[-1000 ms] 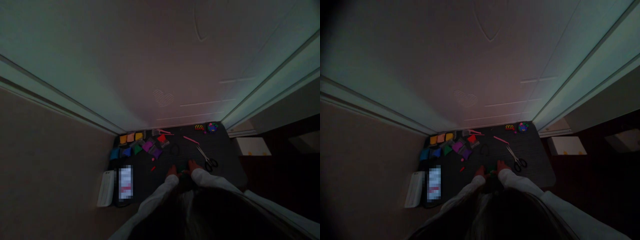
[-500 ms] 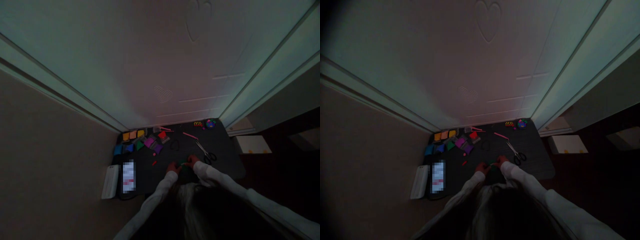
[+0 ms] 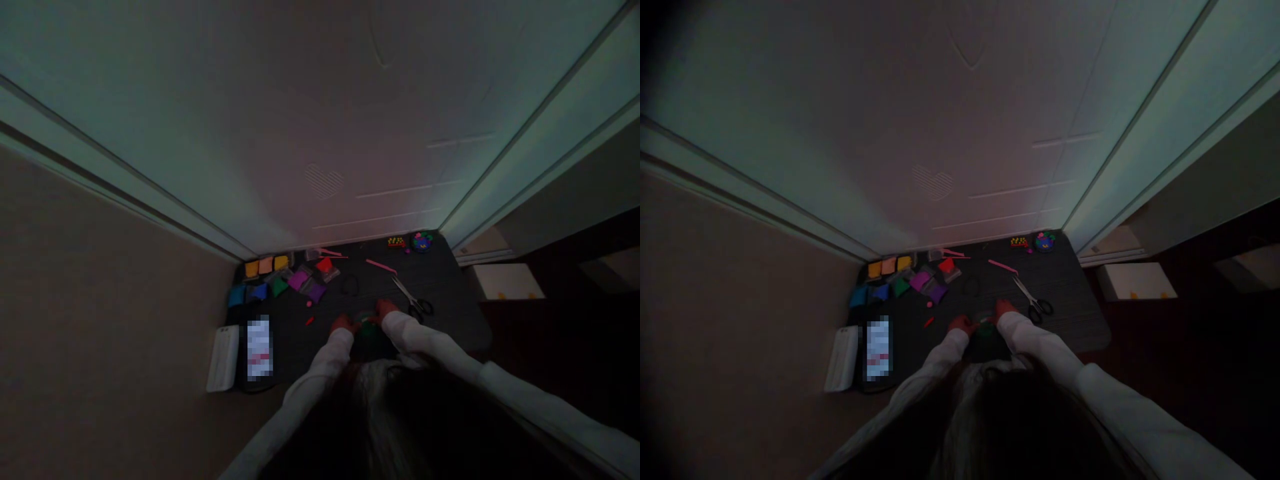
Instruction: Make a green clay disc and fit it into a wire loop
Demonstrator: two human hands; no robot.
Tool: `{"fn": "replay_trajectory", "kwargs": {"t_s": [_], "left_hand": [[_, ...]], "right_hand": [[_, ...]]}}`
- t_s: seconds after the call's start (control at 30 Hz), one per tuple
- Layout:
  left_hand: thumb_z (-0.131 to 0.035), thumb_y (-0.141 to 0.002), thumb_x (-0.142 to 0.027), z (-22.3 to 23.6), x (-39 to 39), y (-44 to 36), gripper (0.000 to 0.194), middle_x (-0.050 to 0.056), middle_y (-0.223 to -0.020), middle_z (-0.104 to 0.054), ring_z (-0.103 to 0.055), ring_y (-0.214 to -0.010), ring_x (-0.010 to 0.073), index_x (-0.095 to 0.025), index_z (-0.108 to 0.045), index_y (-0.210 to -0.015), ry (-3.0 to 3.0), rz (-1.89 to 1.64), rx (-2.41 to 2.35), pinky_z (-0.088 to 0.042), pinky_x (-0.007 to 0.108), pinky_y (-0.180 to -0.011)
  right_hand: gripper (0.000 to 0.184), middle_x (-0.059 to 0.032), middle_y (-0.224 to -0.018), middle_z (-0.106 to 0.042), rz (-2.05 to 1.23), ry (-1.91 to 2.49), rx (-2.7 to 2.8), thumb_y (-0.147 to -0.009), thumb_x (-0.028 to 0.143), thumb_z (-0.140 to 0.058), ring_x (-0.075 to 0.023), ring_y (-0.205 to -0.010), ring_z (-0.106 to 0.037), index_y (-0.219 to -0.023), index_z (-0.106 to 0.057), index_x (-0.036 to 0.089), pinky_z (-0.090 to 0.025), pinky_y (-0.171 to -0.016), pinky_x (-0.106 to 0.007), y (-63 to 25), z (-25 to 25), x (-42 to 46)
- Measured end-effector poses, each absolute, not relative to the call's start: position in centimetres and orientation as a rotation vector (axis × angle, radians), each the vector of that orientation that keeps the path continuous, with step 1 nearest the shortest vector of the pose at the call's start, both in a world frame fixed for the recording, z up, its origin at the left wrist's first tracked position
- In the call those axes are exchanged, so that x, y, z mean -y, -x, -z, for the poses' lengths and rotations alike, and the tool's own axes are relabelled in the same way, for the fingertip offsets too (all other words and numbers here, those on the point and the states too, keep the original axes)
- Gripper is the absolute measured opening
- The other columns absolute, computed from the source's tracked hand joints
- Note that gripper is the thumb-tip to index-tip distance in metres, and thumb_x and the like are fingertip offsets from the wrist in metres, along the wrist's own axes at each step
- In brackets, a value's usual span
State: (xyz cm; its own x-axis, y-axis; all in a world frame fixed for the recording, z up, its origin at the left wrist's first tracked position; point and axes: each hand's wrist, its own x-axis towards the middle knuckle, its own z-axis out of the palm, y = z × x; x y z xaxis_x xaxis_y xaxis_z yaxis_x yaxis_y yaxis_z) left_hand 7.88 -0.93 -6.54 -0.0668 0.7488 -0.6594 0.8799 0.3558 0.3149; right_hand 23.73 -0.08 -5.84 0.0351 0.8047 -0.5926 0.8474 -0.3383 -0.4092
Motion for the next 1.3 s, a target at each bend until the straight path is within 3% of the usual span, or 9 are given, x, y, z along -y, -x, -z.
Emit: {"fn": "replay_trajectory", "kwargs": {"t_s": [0.33, 0.97, 1.3], "left_hand": [[-0.065, -0.052, -0.041, 6.2, -1.3, -8.6, 0.048, 0.018, -0.102, -0.056, -0.054, -0.092, 0.0271, -0.012, -0.055, -0.088, -1.388, 0.410, -1.814, -0.041, 0.029, -0.069], [-0.055, -0.062, -0.044, 6.9, -0.3, -7.9, 0.031, 0.010, -0.086, -0.061, -0.056, -0.077, 0.0201, -0.018, -0.053, -0.079, -1.441, 0.441, -1.735, -0.038, 0.027, -0.061], [-0.052, -0.067, -0.040, 6.1, 1.8, -8.8, 0.032, 0.010, -0.091, -0.059, -0.056, -0.082, 0.0189, -0.015, -0.051, -0.087, -1.477, 0.200, -1.889, -0.040, 0.025, -0.067]], "right_hand": [[0.054, -0.0171, -0.098, -0.057, 1.265, -2.077, -1.593, -0.046, 0.032, -0.071, -0.0291, -0.088, -0.055, -0.094, -0.053, 0.014, -0.044, -0.067, -0.034, -23.0, 6.4, -2.2], [0.042, -0.0194, -0.098, -0.056, 1.222, -2.015, -1.543, -0.058, 0.019, -0.064, -0.0269, -0.092, -0.055, -0.097, -0.051, 0.011, -0.043, -0.073, -0.034, -21.9, 5.2, -2.5], [0.042, -0.0141, -0.104, -0.054, 1.215, -2.256, -1.714, -0.063, 0.033, -0.060, -0.0220, -0.096, -0.051, -0.098, -0.051, 0.013, -0.039, -0.079, -0.028, -23.3, 5.0, 0.7]]}}
